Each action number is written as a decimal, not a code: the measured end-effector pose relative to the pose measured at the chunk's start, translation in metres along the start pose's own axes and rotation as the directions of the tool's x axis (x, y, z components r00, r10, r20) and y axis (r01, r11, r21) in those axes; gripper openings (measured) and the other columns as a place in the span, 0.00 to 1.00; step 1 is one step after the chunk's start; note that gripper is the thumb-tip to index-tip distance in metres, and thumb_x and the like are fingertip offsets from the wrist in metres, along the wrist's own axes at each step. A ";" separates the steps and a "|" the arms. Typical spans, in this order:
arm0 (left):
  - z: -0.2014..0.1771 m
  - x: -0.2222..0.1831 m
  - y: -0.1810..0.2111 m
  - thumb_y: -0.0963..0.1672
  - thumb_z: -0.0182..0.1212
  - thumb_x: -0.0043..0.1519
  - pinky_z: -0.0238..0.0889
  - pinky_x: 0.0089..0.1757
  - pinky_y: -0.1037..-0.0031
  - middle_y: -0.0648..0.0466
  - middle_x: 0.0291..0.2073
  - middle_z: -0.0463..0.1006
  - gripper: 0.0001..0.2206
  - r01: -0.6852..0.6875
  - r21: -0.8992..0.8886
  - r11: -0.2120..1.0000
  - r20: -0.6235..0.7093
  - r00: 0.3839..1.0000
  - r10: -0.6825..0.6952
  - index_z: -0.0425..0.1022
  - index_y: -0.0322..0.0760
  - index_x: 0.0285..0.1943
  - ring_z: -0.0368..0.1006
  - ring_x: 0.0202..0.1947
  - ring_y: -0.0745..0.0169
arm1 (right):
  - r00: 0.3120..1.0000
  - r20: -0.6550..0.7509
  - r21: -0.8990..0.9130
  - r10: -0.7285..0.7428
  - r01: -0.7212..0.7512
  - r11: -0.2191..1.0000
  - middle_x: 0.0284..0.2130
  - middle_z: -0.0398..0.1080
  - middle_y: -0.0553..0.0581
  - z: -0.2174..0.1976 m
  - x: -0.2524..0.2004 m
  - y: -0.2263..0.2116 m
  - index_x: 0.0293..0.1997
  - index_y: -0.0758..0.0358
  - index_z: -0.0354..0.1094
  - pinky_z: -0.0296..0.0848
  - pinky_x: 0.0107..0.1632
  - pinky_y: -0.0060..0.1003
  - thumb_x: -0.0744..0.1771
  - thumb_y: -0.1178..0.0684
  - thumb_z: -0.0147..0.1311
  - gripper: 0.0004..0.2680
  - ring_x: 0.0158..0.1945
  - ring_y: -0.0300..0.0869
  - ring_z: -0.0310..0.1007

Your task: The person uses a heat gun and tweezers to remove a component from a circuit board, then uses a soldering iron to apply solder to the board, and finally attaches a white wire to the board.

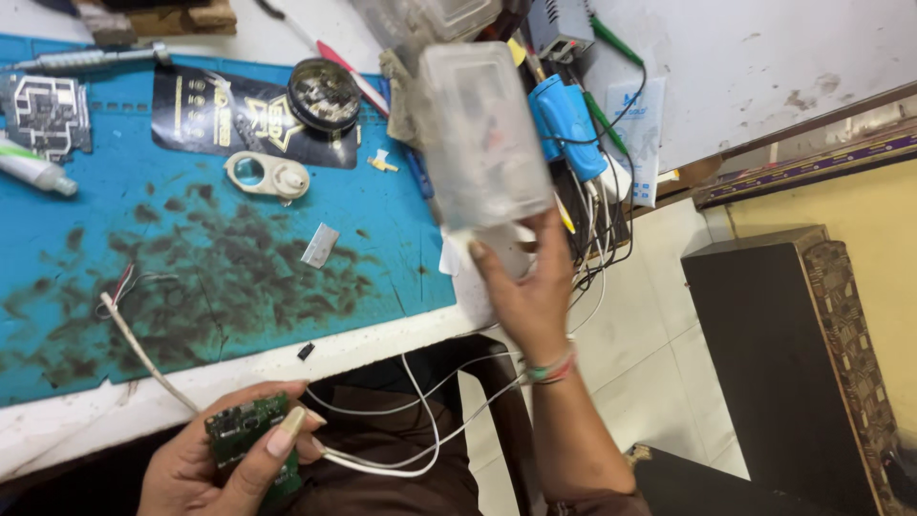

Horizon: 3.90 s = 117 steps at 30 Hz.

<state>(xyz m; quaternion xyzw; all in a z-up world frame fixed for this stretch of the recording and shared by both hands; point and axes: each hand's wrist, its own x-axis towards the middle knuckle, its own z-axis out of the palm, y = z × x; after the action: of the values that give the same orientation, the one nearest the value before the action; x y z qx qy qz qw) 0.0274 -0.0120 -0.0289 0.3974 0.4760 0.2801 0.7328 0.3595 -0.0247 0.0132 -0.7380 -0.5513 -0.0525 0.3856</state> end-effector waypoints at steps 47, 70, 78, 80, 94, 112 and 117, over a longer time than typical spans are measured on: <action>0.000 -0.002 -0.014 0.38 0.61 0.58 0.81 0.38 0.62 0.39 0.34 0.85 0.15 0.043 -0.064 0.997 -0.033 0.998 -0.045 0.79 0.27 0.55 0.84 0.32 0.54 | 0.842 -0.121 0.024 0.525 -0.526 0.850 0.29 0.73 0.53 -0.063 0.015 0.134 0.50 0.67 0.77 0.64 0.34 0.26 0.68 0.56 0.63 0.08 0.30 0.32 0.65; -0.005 -0.006 -0.016 0.38 0.62 0.65 0.82 0.42 0.60 0.37 0.40 0.83 0.16 -0.008 -0.146 0.989 0.083 0.996 0.020 0.78 0.24 0.61 0.86 0.38 0.51 | 0.812 0.051 0.246 0.581 -0.574 0.781 0.39 0.77 0.55 -0.083 0.063 0.151 0.46 0.66 0.72 0.73 0.35 0.35 0.71 0.50 0.56 0.08 0.34 0.41 0.77; -0.005 -0.006 -0.018 0.38 0.61 0.62 0.83 0.41 0.59 0.37 0.39 0.84 0.16 0.032 -0.185 0.982 0.080 0.997 -0.018 0.78 0.24 0.59 0.85 0.37 0.51 | 0.815 0.216 0.685 0.537 -0.519 0.512 0.46 0.78 0.59 -0.091 0.094 0.140 0.52 0.66 0.70 0.79 0.47 0.39 0.72 0.50 0.56 0.09 0.47 0.44 0.79; -0.007 -0.007 -0.021 0.38 0.62 0.65 0.83 0.42 0.58 0.37 0.40 0.83 0.16 0.014 -0.210 0.978 0.102 0.995 0.007 0.78 0.24 0.61 0.86 0.38 0.50 | 0.831 0.212 0.689 0.514 -0.500 0.525 0.48 0.78 0.57 -0.090 0.098 0.137 0.53 0.67 0.70 0.79 0.52 0.41 0.72 0.50 0.56 0.09 0.52 0.45 0.80; -0.001 0.001 0.004 0.41 0.56 0.63 0.79 0.39 0.65 0.42 0.34 0.85 0.16 0.020 -0.169 0.985 0.031 0.999 -0.015 0.78 0.26 0.58 0.83 0.34 0.55 | 0.976 -0.203 -0.007 0.082 -0.086 0.996 0.55 0.74 0.65 -0.051 0.034 0.092 0.58 0.71 0.70 0.72 0.59 0.37 0.70 0.60 0.59 0.10 0.54 0.45 0.74; 0.014 0.007 0.039 0.41 0.58 0.62 0.81 0.40 0.62 0.39 0.38 0.87 0.15 0.027 -0.239 0.971 0.045 0.999 -0.016 0.79 0.26 0.55 0.85 0.37 0.52 | 0.985 -0.018 -0.192 -0.173 0.166 0.967 0.70 0.53 0.73 0.026 0.008 -0.078 0.68 0.67 0.54 0.55 0.72 0.57 0.61 0.46 0.73 0.33 0.73 0.66 0.53; 0.018 0.005 0.035 0.41 0.57 0.61 0.81 0.40 0.62 0.38 0.37 0.87 0.15 0.073 -0.241 0.968 0.011 0.997 -0.073 0.78 0.26 0.55 0.85 0.36 0.51 | 0.997 -0.071 -0.160 0.006 -0.018 0.987 0.64 0.61 0.71 0.026 0.023 -0.061 0.70 0.69 0.51 0.62 0.68 0.50 0.59 0.44 0.75 0.38 0.67 0.59 0.62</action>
<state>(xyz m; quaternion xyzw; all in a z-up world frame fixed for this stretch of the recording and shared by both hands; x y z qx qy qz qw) 0.0446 0.0046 0.0021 0.2879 0.4518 0.3084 0.7861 0.3072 0.0148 0.0379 -0.7676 -0.5268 -0.1205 0.3445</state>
